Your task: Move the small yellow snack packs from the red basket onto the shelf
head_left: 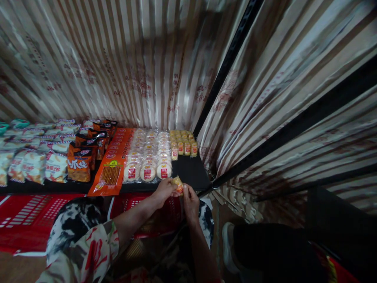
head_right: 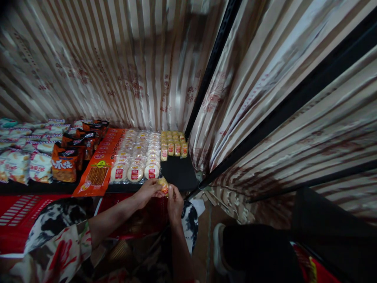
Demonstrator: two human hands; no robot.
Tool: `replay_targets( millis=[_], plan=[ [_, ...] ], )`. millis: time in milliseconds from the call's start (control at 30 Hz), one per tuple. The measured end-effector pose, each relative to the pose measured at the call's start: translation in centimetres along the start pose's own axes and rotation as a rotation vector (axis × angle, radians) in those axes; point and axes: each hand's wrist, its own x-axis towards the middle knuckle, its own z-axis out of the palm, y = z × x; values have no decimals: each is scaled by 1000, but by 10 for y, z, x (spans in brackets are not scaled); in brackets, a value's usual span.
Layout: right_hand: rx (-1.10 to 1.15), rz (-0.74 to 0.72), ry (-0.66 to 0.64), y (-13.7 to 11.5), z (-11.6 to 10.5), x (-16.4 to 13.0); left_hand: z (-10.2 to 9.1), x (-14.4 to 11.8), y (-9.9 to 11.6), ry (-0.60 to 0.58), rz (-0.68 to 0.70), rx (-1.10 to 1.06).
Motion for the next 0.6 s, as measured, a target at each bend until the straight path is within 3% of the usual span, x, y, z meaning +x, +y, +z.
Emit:
replay_targets(
  millis=[333, 600],
  plan=[
    [-322, -342, 176, 8, -5, 19, 18, 16, 14, 39, 72, 173],
    [-447, -430, 202, 3, -5, 29, 25, 36, 21, 74, 196, 475]
  ],
)
